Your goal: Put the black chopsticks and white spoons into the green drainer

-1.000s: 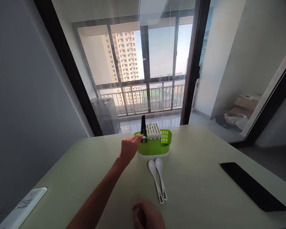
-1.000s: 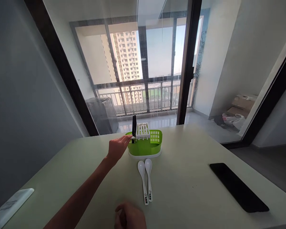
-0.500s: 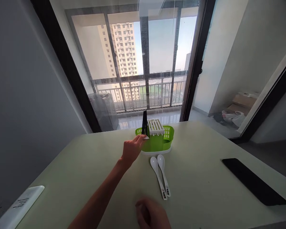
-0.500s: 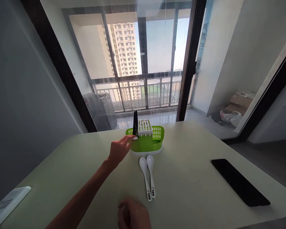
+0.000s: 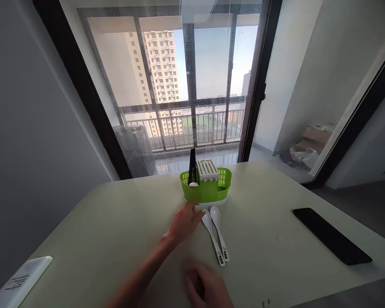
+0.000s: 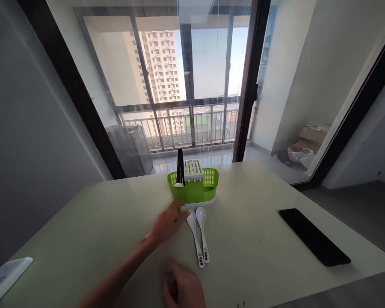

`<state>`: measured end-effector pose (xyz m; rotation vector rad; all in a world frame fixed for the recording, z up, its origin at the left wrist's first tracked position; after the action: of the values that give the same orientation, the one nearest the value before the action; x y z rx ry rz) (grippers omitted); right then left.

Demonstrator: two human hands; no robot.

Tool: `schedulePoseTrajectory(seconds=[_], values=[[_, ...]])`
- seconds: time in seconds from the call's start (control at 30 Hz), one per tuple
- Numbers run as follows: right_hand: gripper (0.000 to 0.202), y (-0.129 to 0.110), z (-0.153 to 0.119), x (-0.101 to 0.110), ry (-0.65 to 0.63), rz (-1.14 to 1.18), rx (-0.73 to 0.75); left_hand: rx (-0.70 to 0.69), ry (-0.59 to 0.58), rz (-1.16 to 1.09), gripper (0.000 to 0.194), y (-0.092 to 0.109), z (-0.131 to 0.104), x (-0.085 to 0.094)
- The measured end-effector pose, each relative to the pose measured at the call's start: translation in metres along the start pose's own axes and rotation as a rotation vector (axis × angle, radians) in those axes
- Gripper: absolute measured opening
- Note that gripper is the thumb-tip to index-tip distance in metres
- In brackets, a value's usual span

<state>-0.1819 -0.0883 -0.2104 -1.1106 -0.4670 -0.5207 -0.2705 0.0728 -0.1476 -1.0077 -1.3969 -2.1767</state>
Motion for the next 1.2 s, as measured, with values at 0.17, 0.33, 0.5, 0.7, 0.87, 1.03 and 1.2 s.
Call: schedulePoseTrajectory(seconds=[0.17, 0.33, 0.5, 0.7, 0.87, 1.03, 1.2], values=[[0.014, -0.002, 0.002, 0.007, -0.02, 0.023, 0.001, 0.003, -0.09, -0.044, 0.023, -0.004, 0.01, -0.012], [0.018, 0.001, 0.0, 0.007, -0.026, -0.014, -0.005, 0.09, -0.187, -0.177, 0.03, -0.006, 0.005, -0.001], [0.023, 0.001, -0.002, 0.002, 0.0, 0.054, -0.039, 0.131, -0.246, -0.339, 0.04, 0.001, -0.008, 0.052], [0.023, 0.001, -0.005, -0.006, 0.01, 0.16, -0.086, 0.094, 0.168, -0.396, 0.039, 0.027, -0.014, 0.152], [0.022, 0.002, -0.005, -0.007, 0.005, 0.168, -0.085, -0.017, 0.746, -0.263, 0.029, 0.052, -0.006, 0.203], [0.023, 0.004, -0.004, -0.011, 0.004, 0.176, -0.046, -0.09, 0.854, -0.217, 0.028, 0.048, 0.017, 0.192], [0.022, 0.003, -0.003, -0.01, -0.003, 0.184, -0.067, -0.126, 0.634, 0.015, 0.028, 0.027, 0.044, 0.159]])
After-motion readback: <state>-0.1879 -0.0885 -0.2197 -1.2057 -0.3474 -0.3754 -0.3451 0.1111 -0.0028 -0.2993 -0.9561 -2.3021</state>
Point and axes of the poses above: each hand's wrist, its own z-axis towards the middle knuckle, its own x-axis out of the back of the hand, y = z × x, the point moved 1 cm from there along z, towards the middle knuckle, and after that the axes turned 10 degrees about -z, right-handed, at the moved point
